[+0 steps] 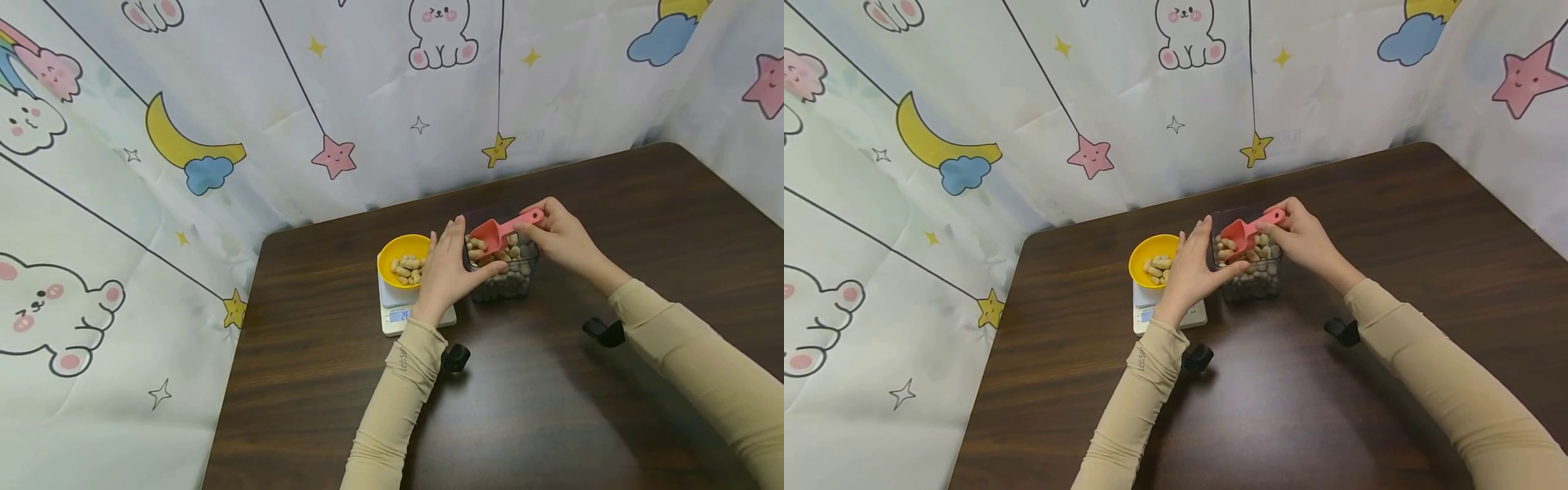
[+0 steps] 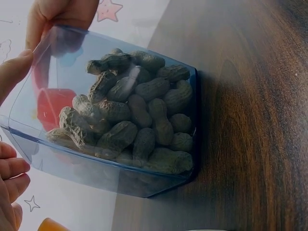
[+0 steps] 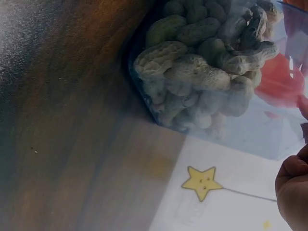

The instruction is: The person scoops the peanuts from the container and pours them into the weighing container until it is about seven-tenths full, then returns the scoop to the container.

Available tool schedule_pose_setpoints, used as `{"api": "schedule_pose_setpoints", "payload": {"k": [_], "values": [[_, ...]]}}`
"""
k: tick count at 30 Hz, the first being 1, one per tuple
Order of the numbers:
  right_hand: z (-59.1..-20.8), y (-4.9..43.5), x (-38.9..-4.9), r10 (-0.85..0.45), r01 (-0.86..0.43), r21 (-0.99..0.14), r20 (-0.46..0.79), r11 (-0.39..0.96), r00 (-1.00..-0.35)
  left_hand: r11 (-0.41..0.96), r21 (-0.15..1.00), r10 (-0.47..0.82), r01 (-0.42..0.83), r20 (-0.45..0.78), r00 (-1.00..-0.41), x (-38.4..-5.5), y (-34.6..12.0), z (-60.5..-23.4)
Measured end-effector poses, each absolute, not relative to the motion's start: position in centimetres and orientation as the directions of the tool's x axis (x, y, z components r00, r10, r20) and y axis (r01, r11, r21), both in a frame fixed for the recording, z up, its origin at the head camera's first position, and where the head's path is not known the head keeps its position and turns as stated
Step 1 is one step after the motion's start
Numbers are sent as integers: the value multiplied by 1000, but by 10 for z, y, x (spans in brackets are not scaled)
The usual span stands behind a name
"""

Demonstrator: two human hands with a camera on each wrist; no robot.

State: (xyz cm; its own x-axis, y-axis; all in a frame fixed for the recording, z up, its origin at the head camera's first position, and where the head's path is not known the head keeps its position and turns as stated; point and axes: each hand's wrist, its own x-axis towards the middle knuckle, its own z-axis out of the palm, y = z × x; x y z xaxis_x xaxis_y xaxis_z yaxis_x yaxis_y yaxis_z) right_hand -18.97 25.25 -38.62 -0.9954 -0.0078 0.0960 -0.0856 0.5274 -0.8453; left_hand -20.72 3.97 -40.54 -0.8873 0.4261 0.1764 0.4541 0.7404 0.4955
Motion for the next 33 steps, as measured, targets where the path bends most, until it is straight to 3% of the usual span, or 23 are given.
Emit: {"api": "schedule_pose_setpoints", "payload": {"k": [5,22,33], "values": [[-386,250,-189,7,-79,-844,97,530,-995,741,499,426,450,169,-889,-207,39,-405],[-392,251,-191,25,-46,-931,59,361,-998,739,489,430,464,187,-883,-207,40,-405],[-394,257,-193,60,11,-998,-14,-57,-998,727,512,431,458,180,-884,-209,39,-406]]}}
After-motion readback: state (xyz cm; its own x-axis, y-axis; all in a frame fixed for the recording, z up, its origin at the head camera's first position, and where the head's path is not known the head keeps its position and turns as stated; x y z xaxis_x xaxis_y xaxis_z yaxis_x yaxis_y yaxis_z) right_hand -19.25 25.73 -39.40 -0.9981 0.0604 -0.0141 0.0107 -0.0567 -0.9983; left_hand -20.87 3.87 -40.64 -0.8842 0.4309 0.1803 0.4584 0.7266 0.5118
